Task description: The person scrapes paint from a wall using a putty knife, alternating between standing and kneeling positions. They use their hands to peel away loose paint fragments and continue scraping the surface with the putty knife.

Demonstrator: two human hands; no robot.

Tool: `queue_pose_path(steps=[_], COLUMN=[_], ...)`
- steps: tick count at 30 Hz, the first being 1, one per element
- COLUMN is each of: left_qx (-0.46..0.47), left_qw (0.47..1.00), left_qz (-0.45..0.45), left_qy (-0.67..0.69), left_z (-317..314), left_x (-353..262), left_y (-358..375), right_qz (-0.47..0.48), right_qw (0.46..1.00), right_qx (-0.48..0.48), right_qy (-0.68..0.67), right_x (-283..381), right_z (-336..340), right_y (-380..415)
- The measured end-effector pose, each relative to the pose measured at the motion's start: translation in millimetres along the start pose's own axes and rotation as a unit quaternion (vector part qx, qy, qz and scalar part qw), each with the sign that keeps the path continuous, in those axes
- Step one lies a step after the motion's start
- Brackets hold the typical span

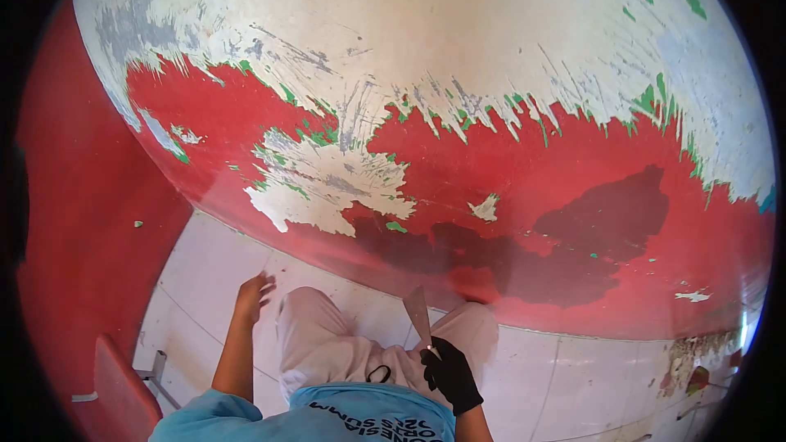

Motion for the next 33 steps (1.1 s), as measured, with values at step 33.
queue_pose_path(steps=[33], left_qx=[0.217], left_qw=[0.936], left_qz=[-0.205], left_qy=[0.186], left_z=[-132.2], left_x=[-82.9], left_y=[134.9], right_qz=[0.101], right_qw=[0.956], right_qx=[0.276], right_qy=[-0.023], right_x=[62.3], right_z=[-61.3], right_y=[2.5])
Point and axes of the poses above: each hand's wrist, its own y-axis away from the middle knuckle, its own z-axis out of the back of the hand, x = y × z, the point moved 5 cm from there along -y, towards the middle knuckle, and after that the axes turned 14 degrees about -z, right-handed, at the moved point
